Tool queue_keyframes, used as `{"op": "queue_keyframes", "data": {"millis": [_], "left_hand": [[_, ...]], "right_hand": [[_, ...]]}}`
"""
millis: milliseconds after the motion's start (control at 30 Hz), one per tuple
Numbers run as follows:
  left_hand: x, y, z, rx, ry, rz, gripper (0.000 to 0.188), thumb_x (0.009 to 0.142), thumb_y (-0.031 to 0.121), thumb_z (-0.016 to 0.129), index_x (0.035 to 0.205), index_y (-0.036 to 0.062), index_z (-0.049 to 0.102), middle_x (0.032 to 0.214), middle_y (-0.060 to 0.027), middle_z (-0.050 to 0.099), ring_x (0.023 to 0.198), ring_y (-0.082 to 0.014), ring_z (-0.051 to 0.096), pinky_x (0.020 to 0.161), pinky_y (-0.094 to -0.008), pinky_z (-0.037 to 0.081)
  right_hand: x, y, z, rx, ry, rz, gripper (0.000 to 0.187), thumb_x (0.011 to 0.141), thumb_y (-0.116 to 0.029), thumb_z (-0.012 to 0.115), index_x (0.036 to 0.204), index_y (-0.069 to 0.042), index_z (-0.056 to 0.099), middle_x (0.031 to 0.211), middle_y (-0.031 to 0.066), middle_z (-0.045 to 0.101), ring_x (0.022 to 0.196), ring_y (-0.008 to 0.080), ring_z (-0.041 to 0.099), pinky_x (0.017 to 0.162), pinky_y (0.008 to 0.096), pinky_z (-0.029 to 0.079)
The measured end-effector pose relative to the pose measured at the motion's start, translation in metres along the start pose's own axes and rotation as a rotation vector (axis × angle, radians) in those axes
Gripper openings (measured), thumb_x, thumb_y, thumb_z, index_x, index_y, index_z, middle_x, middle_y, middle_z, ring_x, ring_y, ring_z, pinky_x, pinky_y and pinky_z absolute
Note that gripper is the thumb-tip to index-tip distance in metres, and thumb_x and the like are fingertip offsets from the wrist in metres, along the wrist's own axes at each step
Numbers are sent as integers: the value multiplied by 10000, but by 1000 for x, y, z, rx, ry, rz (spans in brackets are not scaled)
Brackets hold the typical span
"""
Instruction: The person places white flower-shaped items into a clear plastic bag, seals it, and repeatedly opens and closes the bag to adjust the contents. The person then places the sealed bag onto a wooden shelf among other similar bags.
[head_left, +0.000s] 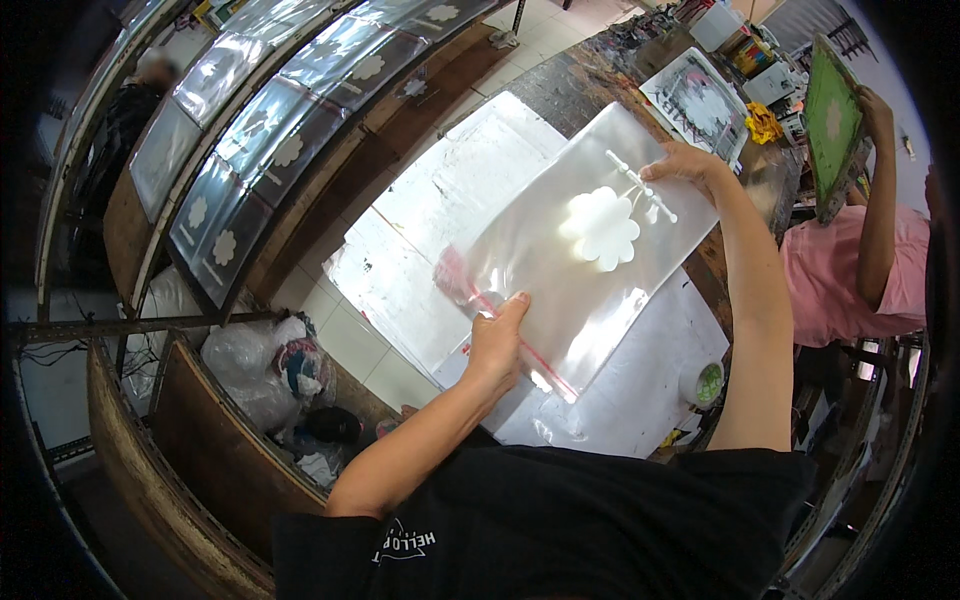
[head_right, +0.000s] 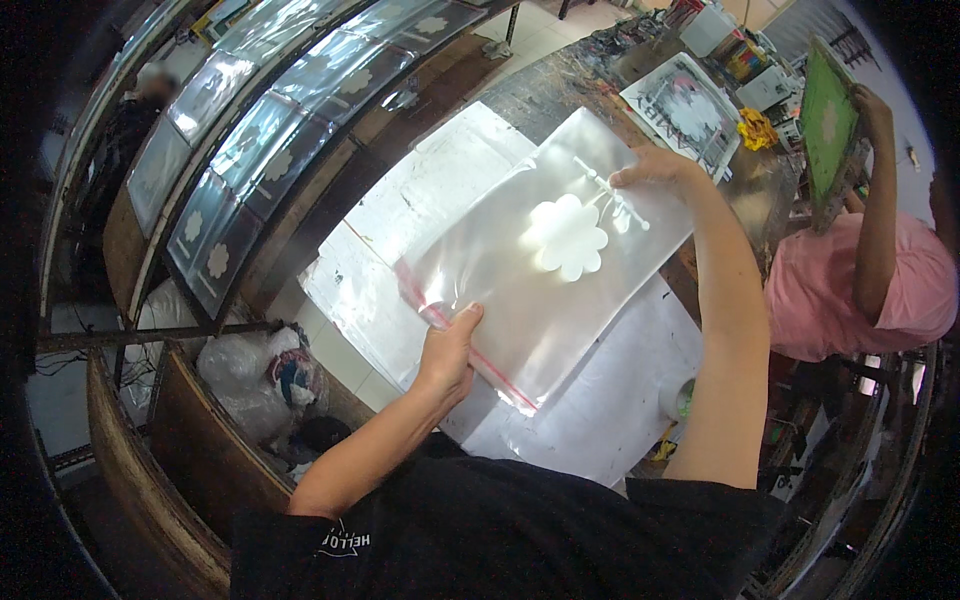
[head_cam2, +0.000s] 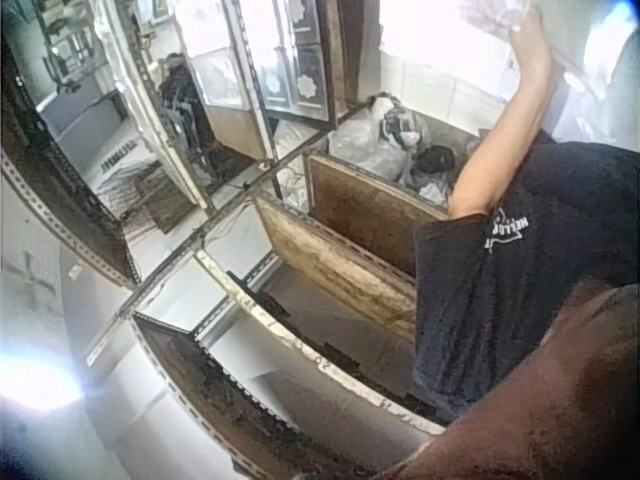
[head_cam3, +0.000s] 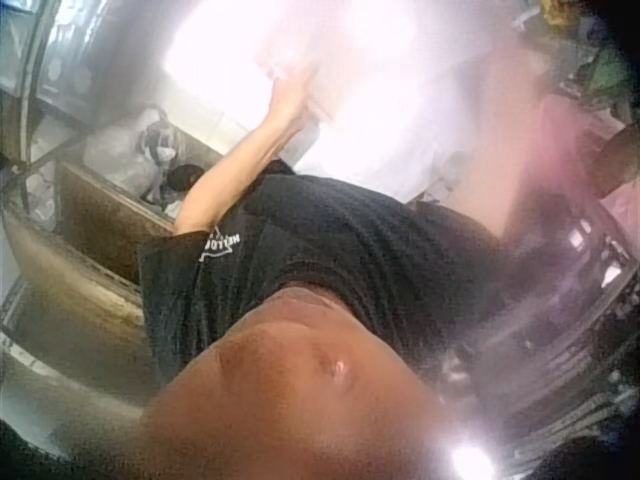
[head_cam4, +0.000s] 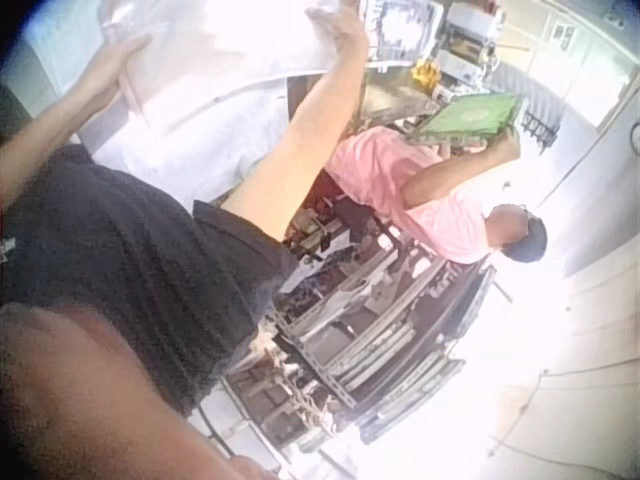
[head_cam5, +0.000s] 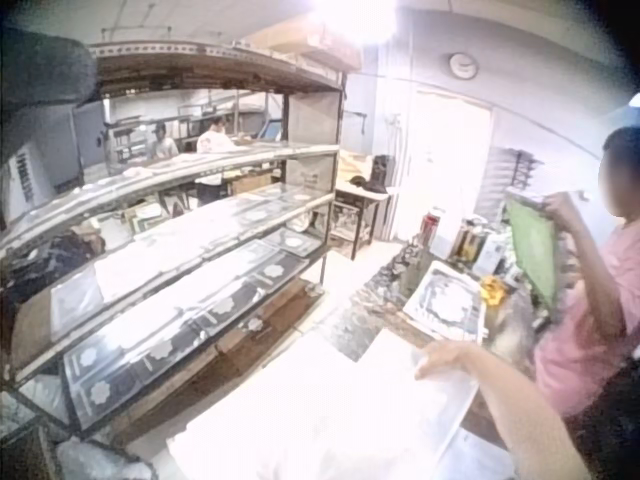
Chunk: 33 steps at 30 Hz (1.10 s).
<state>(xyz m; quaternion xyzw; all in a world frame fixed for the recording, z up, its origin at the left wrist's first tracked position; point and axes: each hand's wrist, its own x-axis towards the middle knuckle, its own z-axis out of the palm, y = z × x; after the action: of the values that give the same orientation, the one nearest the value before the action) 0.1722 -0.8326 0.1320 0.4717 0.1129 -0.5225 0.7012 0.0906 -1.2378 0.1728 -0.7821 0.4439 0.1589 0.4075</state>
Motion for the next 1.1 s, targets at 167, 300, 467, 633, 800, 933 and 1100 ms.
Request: {"op": "queue_keyframes", "data": {"millis": [167, 300, 467, 633, 800, 933, 1100], "left_hand": [[22, -23, -21, 77, 67, -3, 266, 911, 193, 616, 1068, -20, 595, 1006, -81, 612, 943, -164, 572, 845, -319, 455], [18, -17, -21, 63, 53, -33, 267, 906, 200, 620, 1066, -11, 586, 996, -74, 613, 936, -164, 574, 820, -311, 459], [11, -4, -28, 33, 39, -1, 281, 908, 220, 615, 1103, 21, 581, 948, -52, 631, 890, -129, 581, 735, -279, 462], [25, 14, -43, 166, 100, 170, 363, 921, 238, 602, 1213, 40, 519, 949, -23, 605, 776, -93, 574, 666, -214, 438], [28, 14, -50, 255, 125, 208, 334, 945, 280, 574, 1199, 81, 491, 1000, -12, 576, 779, -83, 560, 649, -221, 436], [23, 15, -39, 170, 123, 217, 315, 962, 298, 551, 1173, 83, 462, 1029, -38, 580, 845, -115, 584, 670, -259, 479], [24, 18, -51, 153, 34, 292, 322, 974, 243, 540, 1202, 32, 453, 1052, -87, 595, 924, -139, 591, 756, -265, 501]], "right_hand": [[15, 9, 9, 169, -209, -18, 761, 654, -343, 846, 1275, -23, 544, 1122, 140, 634, 1010, 232, 606, 890, 359, 474], [25, 23, 16, 189, -192, 3, 678, 653, -332, 847, 1218, -55, 593, 1071, 111, 653, 975, 202, 608, 867, 353, 475], [36, 32, 18, 112, -213, -103, 572, 668, -365, 827, 1110, -47, 651, 1039, 107, 652, 1008, 217, 585, 910, 363, 434], [52, 56, 15, 135, -206, -79, 544, 676, -355, 816, 1092, -44, 656, 1053, 102, 643, 1028, 217, 564, 926, 358, 411], [33, 32, 21, 193, -189, -36, 593, 720, -276, 821, 1207, -41, 579, 1123, 89, 645, 1049, 182, 593, 928, 344, 470], [46, 49, 19, 230, -219, -34, 623, 714, -261, 827, 1238, -53, 562, 1126, 90, 641, 1049, 182, 594, 916, 345, 483], [40, 44, 20, 256, -241, -40, 687, 711, -260, 834, 1289, -51, 526, 1150, 99, 627, 1051, 184, 595, 921, 343, 484]]}}
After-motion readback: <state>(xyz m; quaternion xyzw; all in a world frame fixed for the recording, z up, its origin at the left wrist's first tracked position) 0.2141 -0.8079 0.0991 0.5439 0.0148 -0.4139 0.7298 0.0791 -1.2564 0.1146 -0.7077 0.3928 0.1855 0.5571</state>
